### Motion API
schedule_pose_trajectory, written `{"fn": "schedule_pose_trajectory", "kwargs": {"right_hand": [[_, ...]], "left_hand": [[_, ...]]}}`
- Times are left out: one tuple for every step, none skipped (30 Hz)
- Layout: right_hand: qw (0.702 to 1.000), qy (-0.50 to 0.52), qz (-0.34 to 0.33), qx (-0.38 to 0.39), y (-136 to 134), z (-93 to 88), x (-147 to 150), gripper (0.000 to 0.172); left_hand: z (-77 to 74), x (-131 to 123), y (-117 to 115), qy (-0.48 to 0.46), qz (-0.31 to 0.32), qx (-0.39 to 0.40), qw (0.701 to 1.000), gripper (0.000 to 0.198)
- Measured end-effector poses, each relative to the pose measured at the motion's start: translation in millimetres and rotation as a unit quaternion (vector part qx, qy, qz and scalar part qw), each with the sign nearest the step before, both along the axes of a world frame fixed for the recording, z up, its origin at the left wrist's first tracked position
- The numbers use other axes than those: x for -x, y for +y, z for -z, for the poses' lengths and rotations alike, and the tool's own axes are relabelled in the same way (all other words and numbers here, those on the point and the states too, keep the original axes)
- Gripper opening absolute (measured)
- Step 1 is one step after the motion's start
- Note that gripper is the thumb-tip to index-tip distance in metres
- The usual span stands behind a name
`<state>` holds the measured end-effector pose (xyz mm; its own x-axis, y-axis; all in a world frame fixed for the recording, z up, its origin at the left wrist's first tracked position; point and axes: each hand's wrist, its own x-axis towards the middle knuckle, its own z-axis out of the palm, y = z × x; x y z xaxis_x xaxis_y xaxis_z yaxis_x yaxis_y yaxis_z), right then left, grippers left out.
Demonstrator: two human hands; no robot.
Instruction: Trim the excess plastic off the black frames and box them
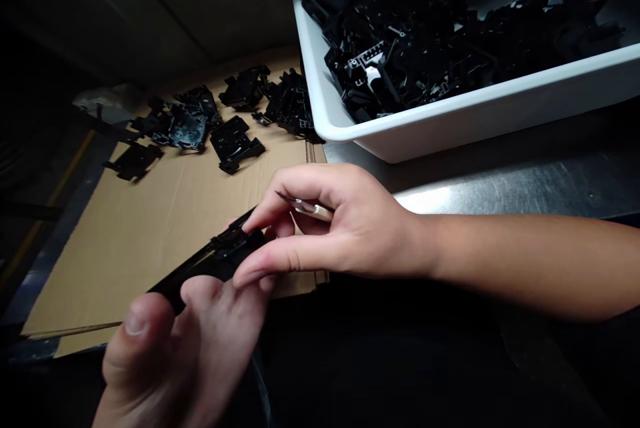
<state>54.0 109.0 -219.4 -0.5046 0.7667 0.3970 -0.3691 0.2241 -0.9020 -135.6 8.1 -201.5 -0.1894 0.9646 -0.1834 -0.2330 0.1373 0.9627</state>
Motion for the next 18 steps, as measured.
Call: {"fn": "schedule_pose_trajectory", "kwargs": {"right_hand": [[1.000, 0.002, 0.004, 0.012, -1.4, -1.0, -0.7, 0.027], [1.000, 0.003, 0.007, 0.021, -2.7, -1.7, -1.3, 0.027], [1.000, 0.001, 0.010, 0.027, -3.8, -2.1, -2.0, 0.027], [0.999, -0.003, 0.012, 0.031, -4.6, -2.3, -2.7, 0.027], [0.999, -0.009, 0.015, 0.034, -5.3, -2.3, -3.3, 0.027], [0.999, -0.013, 0.016, 0.035, -5.8, -2.0, -3.9, 0.028], [0.999, -0.016, 0.017, 0.037, -6.1, -1.6, -4.3, 0.029], [0.999, -0.016, 0.018, 0.038, -6.2, -1.0, -4.4, 0.030], [0.999, -0.014, 0.017, 0.040, -6.2, -0.4, -4.4, 0.030], [0.999, -0.008, 0.016, 0.041, -6.2, 0.2, -4.1, 0.030], [0.999, -0.002, 0.016, 0.041, -6.1, 0.7, -3.7, 0.030], [0.999, 0.003, 0.015, 0.041, -6.0, 1.0, -3.1, 0.030], [0.999, 0.007, 0.013, 0.042, -5.9, 1.1, -2.5, 0.030], [0.999, 0.010, 0.010, 0.043, -5.8, 1.1, -2.0, 0.029], [0.999, 0.011, 0.006, 0.046, -5.9, 0.8, -1.5, 0.029], [0.999, 0.011, 0.002, 0.050, -6.0, 0.5, -1.2, 0.029], [0.998, 0.009, -0.001, 0.054, -6.1, 0.2, -1.0, 0.029], [0.998, 0.008, -0.004, 0.056, -6.3, 0.0, -0.9, 0.029]], "left_hand": [[-1.5, -1.3, -0.2, -0.035, 0.004, 0.021, 0.999, 0.031], [-2.7, -2.1, -0.1, -0.074, 0.009, 0.040, 0.996, 0.037], [-3.8, -2.7, 0.1, -0.105, 0.012, 0.051, 0.993, 0.044], [-4.7, -3.1, 0.7, -0.121, 0.013, 0.054, 0.991, 0.049], [-5.6, -3.6, 1.4, -0.129, 0.014, 0.054, 0.990, 0.052], [-6.4, -4.1, 2.1, -0.133, 0.014, 0.055, 0.990, 0.053], [-7.1, -4.7, 2.9, -0.134, 0.014, 0.057, 0.989, 0.054], [-7.7, -5.3, 3.4, -0.134, 0.014, 0.058, 0.989, 0.054], [-8.2, -5.9, 3.6, -0.133, 0.015, 0.058, 0.989, 0.055], [-8.6, -6.4, 3.5, -0.133, 0.016, 0.060, 0.989, 0.056], [-8.9, -6.7, 2.9, -0.134, 0.016, 0.062, 0.989, 0.056], [-8.9, -6.9, 1.9, -0.135, 0.018, 0.064, 0.989, 0.056], [-8.7, -6.9, 0.6, -0.133, 0.019, 0.065, 0.989, 0.057], [-8.3, -6.6, -1.0, -0.129, 0.021, 0.065, 0.989, 0.057], [-7.6, -6.2, -2.7, -0.120, 0.021, 0.067, 0.990, 0.057], [-6.5, -5.6, -4.5, -0.107, 0.019, 0.068, 0.992, 0.055], [-5.1, -4.8, -6.1, -0.086, 0.015, 0.065, 0.994, 0.051], [-3.5, -3.7, -7.4, -0.052, 0.009, 0.053, 0.997, 0.045]]}}
